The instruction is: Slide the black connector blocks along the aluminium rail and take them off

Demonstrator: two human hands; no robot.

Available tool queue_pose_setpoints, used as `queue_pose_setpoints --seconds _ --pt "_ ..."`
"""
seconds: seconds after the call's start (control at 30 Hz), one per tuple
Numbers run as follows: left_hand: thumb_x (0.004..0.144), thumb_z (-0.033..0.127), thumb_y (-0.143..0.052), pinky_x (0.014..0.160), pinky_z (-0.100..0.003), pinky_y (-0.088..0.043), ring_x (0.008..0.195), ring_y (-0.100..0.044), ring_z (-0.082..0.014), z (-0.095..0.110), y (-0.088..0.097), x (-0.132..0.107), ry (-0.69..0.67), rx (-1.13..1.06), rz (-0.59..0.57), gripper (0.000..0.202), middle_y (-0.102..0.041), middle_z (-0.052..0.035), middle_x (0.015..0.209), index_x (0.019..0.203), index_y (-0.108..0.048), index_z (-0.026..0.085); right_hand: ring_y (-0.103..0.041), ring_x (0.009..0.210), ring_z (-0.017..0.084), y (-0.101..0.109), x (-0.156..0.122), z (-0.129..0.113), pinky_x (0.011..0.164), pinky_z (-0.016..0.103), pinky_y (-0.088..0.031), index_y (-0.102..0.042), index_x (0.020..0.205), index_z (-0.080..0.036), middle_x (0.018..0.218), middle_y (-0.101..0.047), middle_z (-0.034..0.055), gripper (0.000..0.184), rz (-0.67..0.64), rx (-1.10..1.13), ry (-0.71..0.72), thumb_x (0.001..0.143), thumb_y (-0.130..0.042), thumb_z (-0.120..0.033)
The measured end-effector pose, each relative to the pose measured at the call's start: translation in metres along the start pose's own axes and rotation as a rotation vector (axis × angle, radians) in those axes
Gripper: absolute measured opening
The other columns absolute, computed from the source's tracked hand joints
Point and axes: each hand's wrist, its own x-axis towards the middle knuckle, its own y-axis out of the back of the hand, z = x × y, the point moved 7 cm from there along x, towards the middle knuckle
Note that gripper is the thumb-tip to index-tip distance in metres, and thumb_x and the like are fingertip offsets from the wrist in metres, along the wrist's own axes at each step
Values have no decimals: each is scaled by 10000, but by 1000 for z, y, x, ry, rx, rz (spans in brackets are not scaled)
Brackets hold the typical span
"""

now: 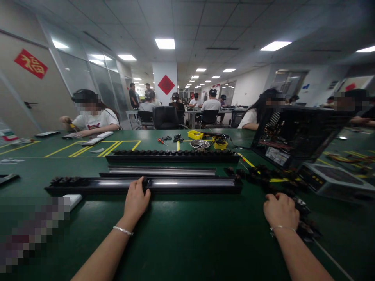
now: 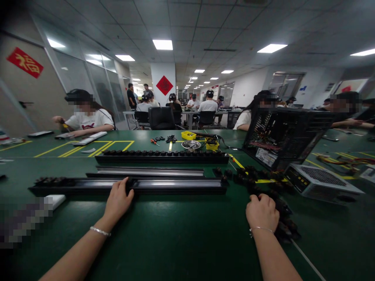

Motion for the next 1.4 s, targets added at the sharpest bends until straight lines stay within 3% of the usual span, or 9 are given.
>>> queue_pose_setpoints --seconds 0.17,0.27,0.4,0.53,0.67,0.83,1.0,1.23,1.4 --pt "790 215 -478 952 -427 -418 1070 -506 -256 14 -1 -3 -68 -48 6 476 -512 -126 1100 1257 -422 143 -387 1142 361 -4 6 6 782 499 -424 -657 1009 -155 1181 -488 199 445 133 7 12 816 -278 -287" --pt "776 193 -490 946 -422 -426 1051 -513 -257 18 -1 -4 -52 -55 36 471 -515 -129 1071 1239 -435 122 -390 1175 326 -7 11 -11 866 485 -406 -640 1040 -158 1218 -493 168 428 186 24 180 809 -304 -290" --pt "777 170 -484 944 -438 -425 1060 -501 -260 20 -2 -5 -56 -60 53 473 -508 -130 1095 1244 -422 134 -318 1266 277 -24 22 -41 972 474 -336 -606 1145 -256 1296 -483 83 427 92 78 449 810 -341 -274" --pt "776 158 -479 941 -448 -427 1062 -493 -262 20 -2 -6 -72 -64 66 485 -492 -123 1110 1255 -400 143 -187 1339 271 -46 39 -50 1036 537 -206 -586 1158 -380 1387 -405 -5 399 0 70 522 817 -379 -391" --pt "774 160 -483 931 -444 -433 1047 -497 -262 20 -4 -6 -52 -39 56 477 -499 -131 1097 1244 -408 129 -163 1346 285 -65 55 -48 1025 592 -157 -567 1183 -391 1412 -372 1 423 -51 66 510 828 -340 -425" --pt "769 161 -488 932 -451 -424 1056 -494 -262 20 -4 -6 -36 -19 58 475 -498 -129 1110 1239 -416 150 -202 1328 319 -70 72 -34 1017 587 -182 -597 1169 -310 1406 -381 47 467 28 47 296 821 -309 -430" --pt "766 165 -491 937 -449 -422 1054 -495 -260 19 -6 -6 -25 -22 52 482 -489 -124 1117 1241 -410 156 -229 1314 359 -83 88 -27 977 618 -208 -559 1229 -311 1436 -347 54 500 -6 43 209 809 -316 -431" --pt "760 158 -491 984 -460 -384 1103 -474 -268 19 -5 -7 -18 -10 50 483 -489 -120 1145 1237 -416 160 -156 1344 359 -89 98 -27 969 647 -192 -427 1342 -277 1478 -256 68 568 26 69 200 819 -267 -430" --pt "761 161 -481 993 -468 -364 1118 -475 -271 20 -4 -8 -33 -6 62 477 -502 -142 1165 1233 -420 137 -178 1351 295 -76 82 -35 1055 527 -194 -486 1290 -144 1429 -342 111 577 95 52 352 798 -277 -360"
